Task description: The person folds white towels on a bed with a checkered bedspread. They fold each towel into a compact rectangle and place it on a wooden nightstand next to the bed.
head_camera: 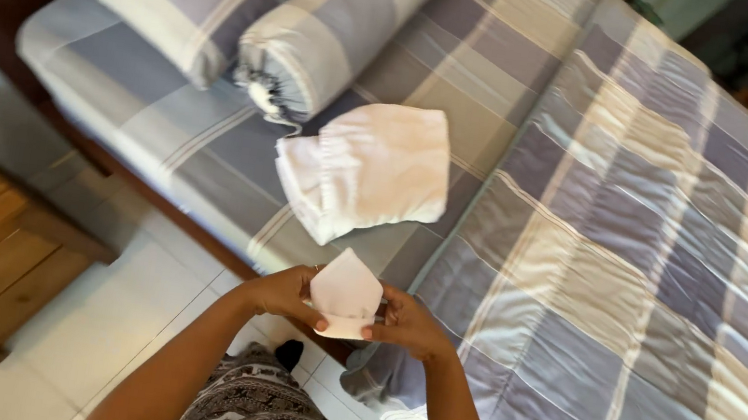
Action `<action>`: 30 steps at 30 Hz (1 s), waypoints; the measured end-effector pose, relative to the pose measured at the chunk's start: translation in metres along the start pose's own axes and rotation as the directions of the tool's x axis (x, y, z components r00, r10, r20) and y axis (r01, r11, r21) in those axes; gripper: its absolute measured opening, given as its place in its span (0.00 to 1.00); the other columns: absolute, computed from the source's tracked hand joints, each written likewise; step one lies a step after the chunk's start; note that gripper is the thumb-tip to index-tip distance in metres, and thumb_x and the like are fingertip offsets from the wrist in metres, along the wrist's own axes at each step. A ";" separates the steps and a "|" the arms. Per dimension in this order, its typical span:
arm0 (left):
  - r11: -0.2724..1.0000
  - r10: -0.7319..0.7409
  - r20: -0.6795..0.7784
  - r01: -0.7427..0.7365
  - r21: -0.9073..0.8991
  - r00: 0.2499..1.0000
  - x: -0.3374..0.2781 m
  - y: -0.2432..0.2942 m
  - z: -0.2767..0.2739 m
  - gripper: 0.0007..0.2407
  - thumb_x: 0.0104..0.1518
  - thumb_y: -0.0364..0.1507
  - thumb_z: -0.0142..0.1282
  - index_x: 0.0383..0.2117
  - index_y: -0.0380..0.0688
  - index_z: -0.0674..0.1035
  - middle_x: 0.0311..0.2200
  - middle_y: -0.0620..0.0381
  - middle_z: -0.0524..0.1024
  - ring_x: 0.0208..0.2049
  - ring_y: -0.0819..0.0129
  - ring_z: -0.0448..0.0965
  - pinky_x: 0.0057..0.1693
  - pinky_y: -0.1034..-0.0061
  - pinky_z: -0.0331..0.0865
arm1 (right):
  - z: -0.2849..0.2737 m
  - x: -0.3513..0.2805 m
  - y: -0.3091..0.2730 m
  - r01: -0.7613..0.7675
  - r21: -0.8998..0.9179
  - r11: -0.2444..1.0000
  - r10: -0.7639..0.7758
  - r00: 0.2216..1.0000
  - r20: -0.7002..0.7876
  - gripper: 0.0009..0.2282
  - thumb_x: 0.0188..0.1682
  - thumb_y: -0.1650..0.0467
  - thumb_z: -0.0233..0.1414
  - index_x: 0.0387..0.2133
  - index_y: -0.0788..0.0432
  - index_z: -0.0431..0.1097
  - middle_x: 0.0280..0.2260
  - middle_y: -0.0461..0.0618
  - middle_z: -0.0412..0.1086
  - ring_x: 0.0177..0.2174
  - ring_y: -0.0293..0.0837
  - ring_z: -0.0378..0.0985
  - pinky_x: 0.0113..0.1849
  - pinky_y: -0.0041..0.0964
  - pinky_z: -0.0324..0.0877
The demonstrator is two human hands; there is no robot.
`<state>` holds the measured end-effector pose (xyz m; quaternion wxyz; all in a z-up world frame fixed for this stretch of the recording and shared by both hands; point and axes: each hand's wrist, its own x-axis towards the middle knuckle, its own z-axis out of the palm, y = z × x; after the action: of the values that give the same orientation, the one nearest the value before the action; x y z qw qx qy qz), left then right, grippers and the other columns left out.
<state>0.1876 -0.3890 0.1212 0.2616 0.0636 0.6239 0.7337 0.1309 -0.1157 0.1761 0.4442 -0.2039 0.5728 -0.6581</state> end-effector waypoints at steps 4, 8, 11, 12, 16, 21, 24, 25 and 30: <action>0.998 -0.058 -0.105 0.055 -0.027 0.993 -0.066 0.013 0.021 0.37 0.37 0.27 0.74 0.61 0.41 0.71 0.51 0.50 0.81 0.55 0.58 0.79 0.64 0.61 0.70 | 0.030 0.013 0.014 -0.098 -0.052 0.994 0.103 0.990 0.102 0.34 0.41 0.72 0.66 0.63 0.62 0.61 0.54 0.52 0.71 0.53 0.45 0.73 0.55 0.44 0.70; 0.996 -0.051 -0.272 0.030 -0.081 0.961 -0.118 -0.016 0.022 0.34 0.42 0.32 0.71 0.61 0.43 0.72 0.50 0.51 0.81 0.54 0.59 0.79 0.63 0.59 0.70 | 0.066 0.029 0.030 -0.026 -0.047 0.999 0.038 0.966 0.256 0.33 0.43 0.70 0.66 0.63 0.63 0.62 0.53 0.53 0.72 0.53 0.45 0.73 0.56 0.41 0.68; 0.994 -0.019 -0.409 -0.026 -0.106 0.912 -0.154 -0.062 0.008 0.30 0.49 0.37 0.69 0.59 0.39 0.75 0.49 0.48 0.82 0.55 0.58 0.79 0.64 0.60 0.70 | 0.092 0.055 0.048 -0.172 0.042 0.984 0.153 0.946 0.285 0.32 0.44 0.66 0.64 0.62 0.64 0.63 0.51 0.51 0.72 0.50 0.43 0.74 0.52 0.41 0.72; 0.989 -0.001 -0.479 -0.071 -0.132 0.878 -0.170 -0.064 0.008 0.28 0.51 0.38 0.67 0.58 0.38 0.76 0.50 0.48 0.82 0.55 0.58 0.78 0.65 0.60 0.69 | 0.106 0.063 0.046 -0.176 0.066 0.982 0.149 0.944 0.294 0.31 0.45 0.65 0.63 0.62 0.63 0.62 0.51 0.51 0.73 0.49 0.43 0.74 0.51 0.41 0.72; 0.911 0.035 -0.683 -0.304 -0.277 0.730 -0.230 -0.072 -0.002 0.22 0.58 0.40 0.57 0.57 0.43 0.77 0.53 0.52 0.79 0.57 0.63 0.75 0.66 0.64 0.66 | 0.155 0.116 0.058 -0.148 -0.119 0.982 0.172 0.959 0.227 0.27 0.50 0.67 0.61 0.60 0.65 0.63 0.45 0.54 0.73 0.45 0.44 0.74 0.47 0.41 0.72; 0.809 0.103 -0.821 -0.527 -0.259 0.562 -0.295 -0.084 -0.035 0.19 0.64 0.40 0.51 0.53 0.39 0.78 0.58 0.58 0.74 0.57 0.67 0.74 0.66 0.65 0.66 | 0.246 0.191 0.062 0.017 -0.261 0.965 0.069 0.945 0.319 0.24 0.49 0.70 0.58 0.59 0.62 0.63 0.45 0.51 0.73 0.46 0.42 0.76 0.48 0.40 0.74; 0.780 0.114 -0.878 -0.590 -0.211 0.465 -0.342 -0.093 -0.067 0.19 0.65 0.40 0.50 0.53 0.39 0.78 0.58 0.60 0.74 0.56 0.67 0.74 0.65 0.65 0.67 | 0.309 0.235 0.063 0.062 -0.334 0.940 0.075 0.921 0.382 0.23 0.50 0.71 0.57 0.59 0.60 0.63 0.44 0.51 0.73 0.45 0.42 0.77 0.45 0.39 0.77; 0.768 0.107 -0.893 -0.607 -0.205 0.437 -0.360 -0.095 -0.080 0.19 0.65 0.40 0.50 0.53 0.40 0.78 0.57 0.59 0.74 0.56 0.67 0.74 0.65 0.65 0.67 | 0.332 0.248 0.060 0.094 -0.371 0.924 0.073 0.908 0.412 0.21 0.50 0.70 0.57 0.58 0.60 0.65 0.43 0.52 0.73 0.44 0.42 0.78 0.43 0.39 0.80; 0.759 0.048 -0.942 -0.625 -0.183 0.334 -0.439 -0.120 -0.136 0.17 0.66 0.40 0.48 0.56 0.44 0.76 0.53 0.58 0.75 0.53 0.69 0.74 0.62 0.68 0.68 | 0.429 0.320 0.080 0.130 -0.378 0.916 0.086 0.859 0.504 0.19 0.50 0.72 0.58 0.55 0.62 0.66 0.44 0.50 0.72 0.42 0.41 0.76 0.37 0.39 0.81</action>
<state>0.5429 -0.7019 0.0809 -0.2749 -0.2773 0.4085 0.8250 0.3252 -0.6189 0.1358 0.5211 -0.4639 0.5538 -0.4545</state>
